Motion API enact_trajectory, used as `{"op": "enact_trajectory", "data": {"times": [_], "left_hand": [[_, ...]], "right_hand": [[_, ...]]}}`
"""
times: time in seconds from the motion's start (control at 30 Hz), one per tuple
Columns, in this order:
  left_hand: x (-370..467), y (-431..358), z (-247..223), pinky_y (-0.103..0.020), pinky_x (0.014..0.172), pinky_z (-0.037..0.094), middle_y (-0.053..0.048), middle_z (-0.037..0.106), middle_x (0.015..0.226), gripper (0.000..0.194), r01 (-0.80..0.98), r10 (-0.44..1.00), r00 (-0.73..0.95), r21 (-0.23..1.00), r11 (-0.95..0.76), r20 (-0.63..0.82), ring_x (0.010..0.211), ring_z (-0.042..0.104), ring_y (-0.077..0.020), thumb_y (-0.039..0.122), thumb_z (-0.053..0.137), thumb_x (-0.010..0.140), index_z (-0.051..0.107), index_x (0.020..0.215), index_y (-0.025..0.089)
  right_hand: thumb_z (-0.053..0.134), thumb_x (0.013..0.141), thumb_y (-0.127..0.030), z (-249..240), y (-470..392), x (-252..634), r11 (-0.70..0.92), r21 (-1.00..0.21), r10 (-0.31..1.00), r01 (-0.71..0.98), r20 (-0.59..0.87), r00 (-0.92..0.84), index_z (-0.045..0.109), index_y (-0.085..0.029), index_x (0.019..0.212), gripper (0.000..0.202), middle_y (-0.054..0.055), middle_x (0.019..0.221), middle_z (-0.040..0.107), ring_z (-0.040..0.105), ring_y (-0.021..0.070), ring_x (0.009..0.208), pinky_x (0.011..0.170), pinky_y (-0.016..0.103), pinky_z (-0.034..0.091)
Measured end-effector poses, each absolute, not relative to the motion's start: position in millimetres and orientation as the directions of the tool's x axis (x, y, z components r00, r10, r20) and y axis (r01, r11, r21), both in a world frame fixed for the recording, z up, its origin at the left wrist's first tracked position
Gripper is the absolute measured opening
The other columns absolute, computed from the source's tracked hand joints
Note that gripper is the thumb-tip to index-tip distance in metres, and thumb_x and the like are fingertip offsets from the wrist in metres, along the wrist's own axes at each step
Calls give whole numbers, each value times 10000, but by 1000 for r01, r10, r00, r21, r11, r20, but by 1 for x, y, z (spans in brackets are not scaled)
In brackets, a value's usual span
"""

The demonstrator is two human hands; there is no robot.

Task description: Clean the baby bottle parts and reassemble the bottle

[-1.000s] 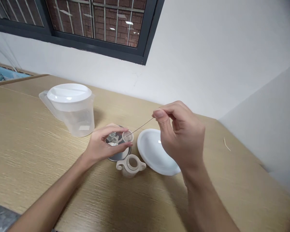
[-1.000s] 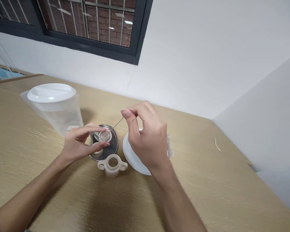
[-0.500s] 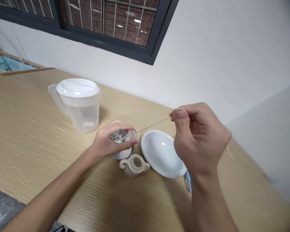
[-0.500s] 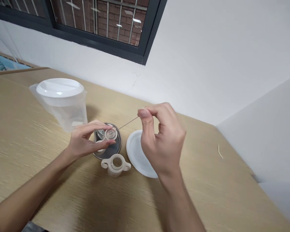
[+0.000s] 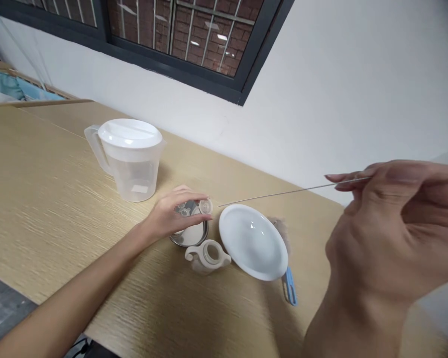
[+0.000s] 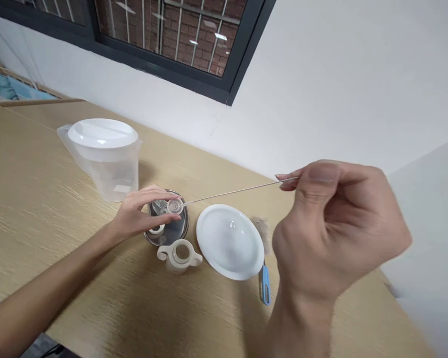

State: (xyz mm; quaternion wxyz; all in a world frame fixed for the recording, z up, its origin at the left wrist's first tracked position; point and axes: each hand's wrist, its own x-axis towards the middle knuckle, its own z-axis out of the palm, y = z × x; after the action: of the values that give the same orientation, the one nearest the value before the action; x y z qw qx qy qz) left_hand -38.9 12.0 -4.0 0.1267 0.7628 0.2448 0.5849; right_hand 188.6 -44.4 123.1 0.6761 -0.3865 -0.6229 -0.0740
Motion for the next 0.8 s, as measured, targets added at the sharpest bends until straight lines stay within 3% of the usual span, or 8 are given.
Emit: {"op": "enact_trajectory", "data": {"times": [0.07,0.2,0.8], "left_hand": [[-38,10,-3,-335,766,590,-98,817,969,377,207,516,161,482,-851,841,839,734,-208,255,886,734,776,1091,204],[-34,6,-3,-337,801,590,-100,814,1013,422,134,521,140,506,-852,842,869,733,-203,215,900,717,770,1119,208],[-30,3,-9,-349,797,584,-85,804,1031,437,88,609,135,603,-793,782,886,719,-207,202,906,706,776,1121,245]], "right_hand": [[665,924,-232,121,-43,188,701,-361,236,616,931,277,626,-245,755,174,32,718,589,622,222,694,685,418,483],[603,966,-212,113,-39,184,640,-377,340,670,921,193,628,-237,803,167,36,742,617,652,210,745,690,386,484],[565,1005,-267,109,-35,186,637,-390,420,665,899,125,606,-242,811,200,20,775,606,602,182,745,696,373,487]]}}
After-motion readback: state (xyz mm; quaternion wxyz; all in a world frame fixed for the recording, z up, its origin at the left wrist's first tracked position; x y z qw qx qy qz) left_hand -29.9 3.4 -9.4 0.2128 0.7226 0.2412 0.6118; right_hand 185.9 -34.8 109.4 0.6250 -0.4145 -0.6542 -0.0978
